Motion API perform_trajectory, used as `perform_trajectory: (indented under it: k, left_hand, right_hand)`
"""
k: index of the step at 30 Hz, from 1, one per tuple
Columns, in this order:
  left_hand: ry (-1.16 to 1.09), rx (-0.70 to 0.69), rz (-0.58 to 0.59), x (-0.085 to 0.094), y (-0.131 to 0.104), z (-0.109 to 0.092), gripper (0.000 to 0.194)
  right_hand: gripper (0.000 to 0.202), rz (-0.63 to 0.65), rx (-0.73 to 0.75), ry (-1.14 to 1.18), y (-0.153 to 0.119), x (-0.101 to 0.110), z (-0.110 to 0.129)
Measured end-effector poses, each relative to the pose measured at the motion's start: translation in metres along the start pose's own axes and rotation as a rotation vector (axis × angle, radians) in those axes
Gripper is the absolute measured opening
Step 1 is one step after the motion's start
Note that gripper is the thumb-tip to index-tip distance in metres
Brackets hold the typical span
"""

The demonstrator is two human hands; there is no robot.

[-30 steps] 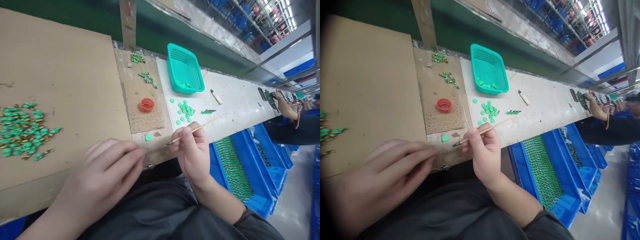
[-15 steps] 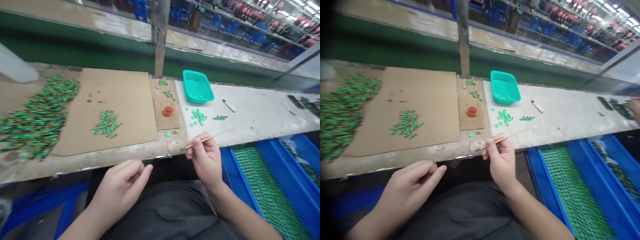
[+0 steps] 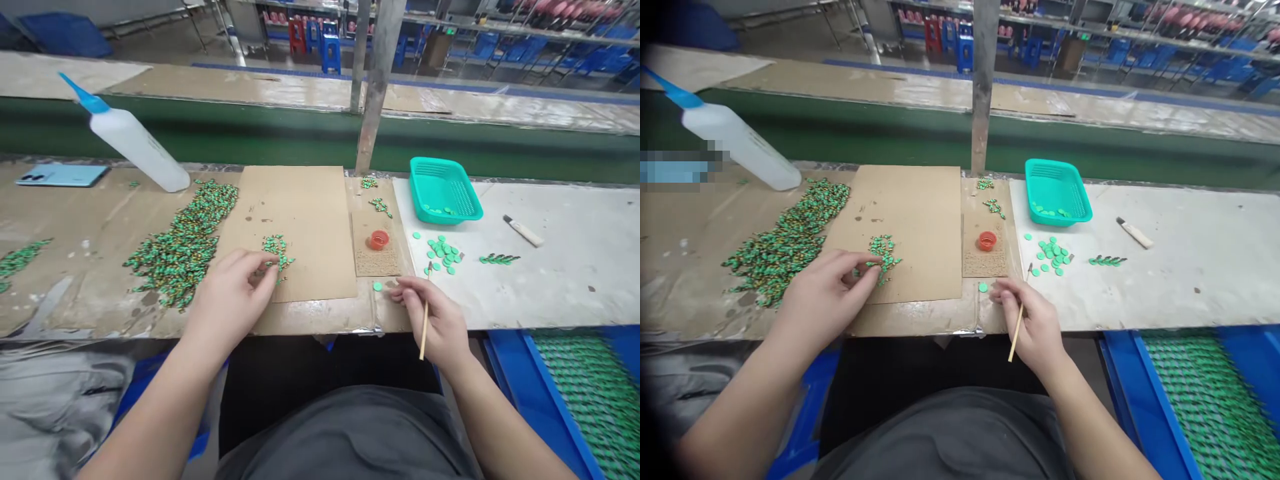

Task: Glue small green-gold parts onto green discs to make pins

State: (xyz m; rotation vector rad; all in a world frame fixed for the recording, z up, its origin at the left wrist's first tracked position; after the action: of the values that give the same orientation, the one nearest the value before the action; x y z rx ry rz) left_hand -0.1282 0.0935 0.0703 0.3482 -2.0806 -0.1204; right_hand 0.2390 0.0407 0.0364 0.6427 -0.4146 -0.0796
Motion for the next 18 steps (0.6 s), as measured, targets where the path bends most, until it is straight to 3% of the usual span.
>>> perform_trajectory:
  k: [3, 7, 9, 13, 15, 18]
  left_hand:
    - [0.096, 0.070, -0.022, 0.023, 0.028, 0.016, 0.033]
    - [0.254, 0.198, -0.063, 0.070, 0.067, 0.050, 0.039]
    - [0.300, 0.205, -0.030, 0.081, 0.081, 0.061, 0.041]
    - [0.319, 0.139, 0.082, 0.070, 0.098, 0.069, 0.055]
    - [0.299, 0.102, 0.130, 0.059, 0.104, 0.069, 0.052]
    - [0.225, 0.074, 0.099, 0.056, 0.116, 0.069, 0.047]
  right_hand:
    - [0.017, 0.029, 0.043, -0.096, -0.003, 0.002, 0.001]
    - [0.013, 0.010, 0.063, -0.160, -0.006, 0.009, 0.000]
    - [0.012, 0.030, 0.066, -0.157, -0.006, 0.008, -0.001]
    - [0.010, 0.039, 0.097, -0.164, -0.004, 0.006, 0.002]
    - [0.010, 0.023, 0.108, -0.170, -0.002, 0.006, 0.004]
    - [0.010, 0.019, 0.111, -0.160, 0.001, 0.005, 0.006]
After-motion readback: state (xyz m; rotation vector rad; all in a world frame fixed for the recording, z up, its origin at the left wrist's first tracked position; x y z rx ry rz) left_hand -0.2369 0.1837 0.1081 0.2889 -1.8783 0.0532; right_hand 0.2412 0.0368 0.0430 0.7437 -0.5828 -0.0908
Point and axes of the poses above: each hand's wrist, its own y-axis towards the middle knuckle, its own x-axis out of the back of the hand, z = x × y, the point moved 7 cm from there along y, towards the middle knuckle, and after that the axes turned 15 degrees about x, right-handed, at the moved point
